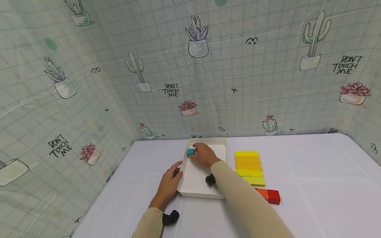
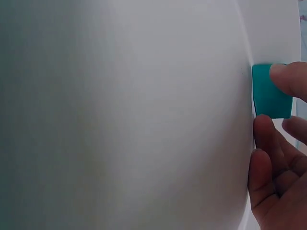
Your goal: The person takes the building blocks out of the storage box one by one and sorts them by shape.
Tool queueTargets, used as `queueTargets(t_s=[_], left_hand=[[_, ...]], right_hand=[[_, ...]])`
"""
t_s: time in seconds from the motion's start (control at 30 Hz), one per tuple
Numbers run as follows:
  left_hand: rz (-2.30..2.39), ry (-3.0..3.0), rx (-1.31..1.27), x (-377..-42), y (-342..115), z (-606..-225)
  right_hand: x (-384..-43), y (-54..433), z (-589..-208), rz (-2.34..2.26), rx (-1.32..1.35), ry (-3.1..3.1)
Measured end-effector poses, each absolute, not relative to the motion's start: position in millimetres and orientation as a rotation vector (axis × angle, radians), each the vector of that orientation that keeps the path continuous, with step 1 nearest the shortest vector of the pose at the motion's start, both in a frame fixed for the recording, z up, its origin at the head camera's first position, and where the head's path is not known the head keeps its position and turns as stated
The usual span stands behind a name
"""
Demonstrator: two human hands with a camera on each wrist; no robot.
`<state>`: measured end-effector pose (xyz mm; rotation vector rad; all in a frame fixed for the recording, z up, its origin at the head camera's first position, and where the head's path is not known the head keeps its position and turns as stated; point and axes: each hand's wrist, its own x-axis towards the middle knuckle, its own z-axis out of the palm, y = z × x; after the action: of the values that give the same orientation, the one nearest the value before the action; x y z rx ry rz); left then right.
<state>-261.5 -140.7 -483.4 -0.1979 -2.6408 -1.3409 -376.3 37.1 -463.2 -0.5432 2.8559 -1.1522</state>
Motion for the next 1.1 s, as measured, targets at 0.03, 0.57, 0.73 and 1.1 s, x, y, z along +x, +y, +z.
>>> queueTargets(t_s=[0.03, 0.57, 0.73, 1.1], left_hand=[[-1.336, -2.640, -0.202, -262, -141, -484], [-1.330, -2.633, -0.228, -263, -142, -485], [-1.308, -2.658, -0.197, -262, -145, -485], [-1.324, -2.650, -0.183, -263, -142, -484]], right_hand=[[-376, 37, -464, -1.137, -0.558, 2.868], [-366, 59, -445, -1.427, -0.489, 2.658], [-353, 66, -431, -1.573, -0.422, 2.526], [-312, 85, -404, -1.963, -0.388, 2.240]])
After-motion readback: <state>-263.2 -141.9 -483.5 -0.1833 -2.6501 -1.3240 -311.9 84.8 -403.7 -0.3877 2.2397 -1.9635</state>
